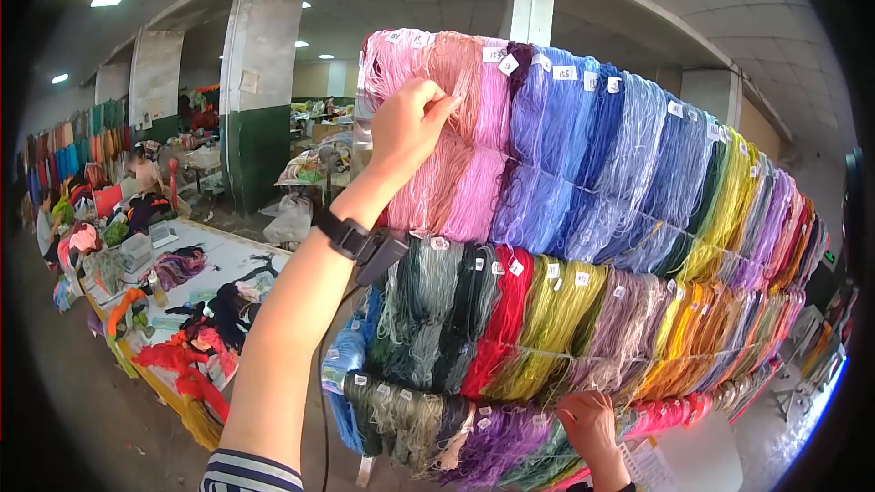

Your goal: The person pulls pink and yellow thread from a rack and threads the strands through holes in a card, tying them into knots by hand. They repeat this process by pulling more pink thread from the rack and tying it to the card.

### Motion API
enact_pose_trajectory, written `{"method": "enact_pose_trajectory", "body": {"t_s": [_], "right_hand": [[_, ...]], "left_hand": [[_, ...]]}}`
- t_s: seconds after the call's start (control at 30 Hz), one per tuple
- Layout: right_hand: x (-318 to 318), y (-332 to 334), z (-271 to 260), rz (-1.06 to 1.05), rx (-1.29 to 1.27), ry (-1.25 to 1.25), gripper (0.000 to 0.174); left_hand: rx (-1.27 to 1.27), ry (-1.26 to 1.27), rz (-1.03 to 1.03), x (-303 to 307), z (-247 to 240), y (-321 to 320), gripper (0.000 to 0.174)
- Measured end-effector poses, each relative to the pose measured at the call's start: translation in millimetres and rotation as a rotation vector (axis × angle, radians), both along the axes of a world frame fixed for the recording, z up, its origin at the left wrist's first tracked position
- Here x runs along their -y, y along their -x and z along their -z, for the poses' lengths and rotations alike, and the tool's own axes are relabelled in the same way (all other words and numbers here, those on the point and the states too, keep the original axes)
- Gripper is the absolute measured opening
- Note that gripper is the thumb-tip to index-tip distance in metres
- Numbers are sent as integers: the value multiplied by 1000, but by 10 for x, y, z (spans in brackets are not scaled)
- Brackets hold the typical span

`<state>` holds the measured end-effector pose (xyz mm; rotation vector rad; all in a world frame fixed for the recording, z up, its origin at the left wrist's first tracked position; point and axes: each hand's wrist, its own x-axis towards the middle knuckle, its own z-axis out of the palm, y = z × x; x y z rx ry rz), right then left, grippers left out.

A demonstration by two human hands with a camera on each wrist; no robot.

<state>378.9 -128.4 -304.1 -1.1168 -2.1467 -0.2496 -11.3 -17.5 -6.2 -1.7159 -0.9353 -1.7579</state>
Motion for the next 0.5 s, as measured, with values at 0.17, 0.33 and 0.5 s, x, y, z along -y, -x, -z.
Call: {"method": "enact_pose_trajectory", "body": {"t_s": [0.17,0.33,0.5], "right_hand": [[-77,350,-285,-180,-58,30,11],[-36,845,-840,-343,-204,108,14],[-240,1449,-1328,-619,-804,157,28]], "left_hand": [[128,348,753,135,73,76,14],[-30,308,633,351,371,-172,14],[-380,263,256,1041,1603,-724,6]]}}
